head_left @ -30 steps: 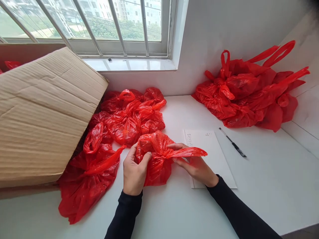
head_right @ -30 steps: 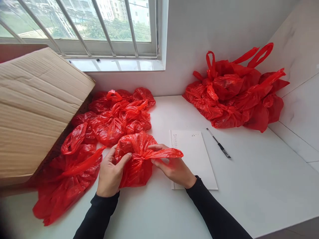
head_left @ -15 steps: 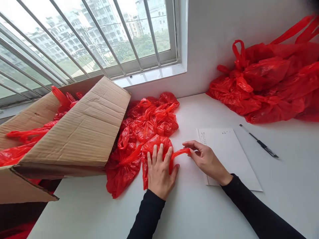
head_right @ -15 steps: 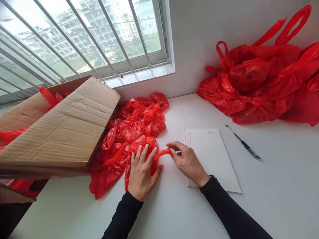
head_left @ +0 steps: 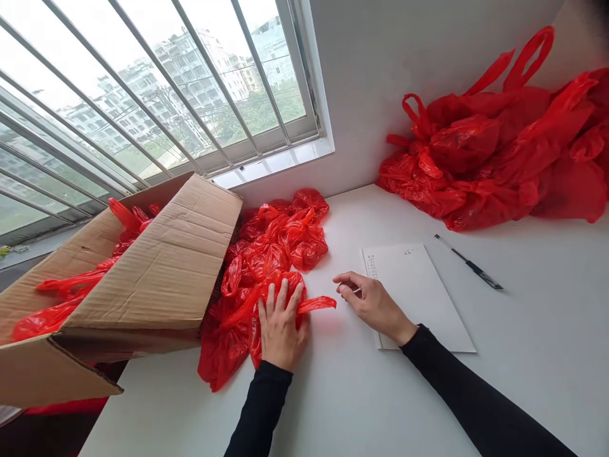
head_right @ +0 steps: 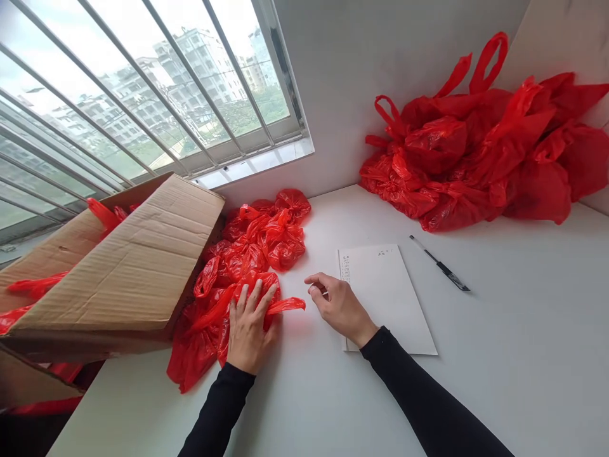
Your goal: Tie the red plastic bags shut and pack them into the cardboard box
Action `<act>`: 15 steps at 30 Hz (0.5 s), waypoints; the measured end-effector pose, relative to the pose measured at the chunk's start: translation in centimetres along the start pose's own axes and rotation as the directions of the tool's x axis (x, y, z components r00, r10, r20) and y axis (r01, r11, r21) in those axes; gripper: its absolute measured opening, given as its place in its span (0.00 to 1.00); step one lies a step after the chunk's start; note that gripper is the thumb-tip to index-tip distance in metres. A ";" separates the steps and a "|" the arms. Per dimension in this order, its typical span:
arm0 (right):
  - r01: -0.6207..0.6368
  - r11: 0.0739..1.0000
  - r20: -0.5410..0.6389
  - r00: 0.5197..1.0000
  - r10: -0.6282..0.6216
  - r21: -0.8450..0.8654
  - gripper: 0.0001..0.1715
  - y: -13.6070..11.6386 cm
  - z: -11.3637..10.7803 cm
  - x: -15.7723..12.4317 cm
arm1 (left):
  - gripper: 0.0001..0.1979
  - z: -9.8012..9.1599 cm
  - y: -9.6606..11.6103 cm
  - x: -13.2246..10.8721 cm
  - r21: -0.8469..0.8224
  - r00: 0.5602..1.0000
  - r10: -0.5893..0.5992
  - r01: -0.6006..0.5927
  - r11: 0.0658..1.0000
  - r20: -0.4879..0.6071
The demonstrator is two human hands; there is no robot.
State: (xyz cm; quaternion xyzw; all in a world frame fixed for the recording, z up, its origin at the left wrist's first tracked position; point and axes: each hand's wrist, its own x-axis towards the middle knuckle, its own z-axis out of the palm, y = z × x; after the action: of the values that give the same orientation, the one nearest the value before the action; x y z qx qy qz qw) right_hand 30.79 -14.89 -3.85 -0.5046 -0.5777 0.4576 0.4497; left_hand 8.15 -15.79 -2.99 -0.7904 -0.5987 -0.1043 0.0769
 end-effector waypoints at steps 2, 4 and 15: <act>0.009 1.000 0.005 1.000 -0.009 -0.002 0.15 0.0 -0.1 0.0 | 0.27 0.1 -0.6 -0.4 -0.023 0.999 0.007 -0.006 1.000 0.046; 0.017 1.000 0.008 1.000 -0.017 -0.004 0.16 0.0 -0.1 0.0 | 0.27 0.1 -1.1 -1.3 -0.049 0.997 0.044 -0.041 0.998 0.064; 0.066 0.998 0.027 0.997 -0.066 -0.019 0.14 0.5 0.1 0.1 | 0.24 0.7 -3.4 -0.8 -0.013 0.998 -0.043 0.042 0.999 -0.036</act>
State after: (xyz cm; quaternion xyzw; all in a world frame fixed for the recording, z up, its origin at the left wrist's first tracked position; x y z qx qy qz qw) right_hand 30.72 -14.73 -4.33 -0.4838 -0.6046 0.4431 0.4518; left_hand 4.77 -15.41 -3.88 -0.7759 -0.6132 -0.1241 0.0806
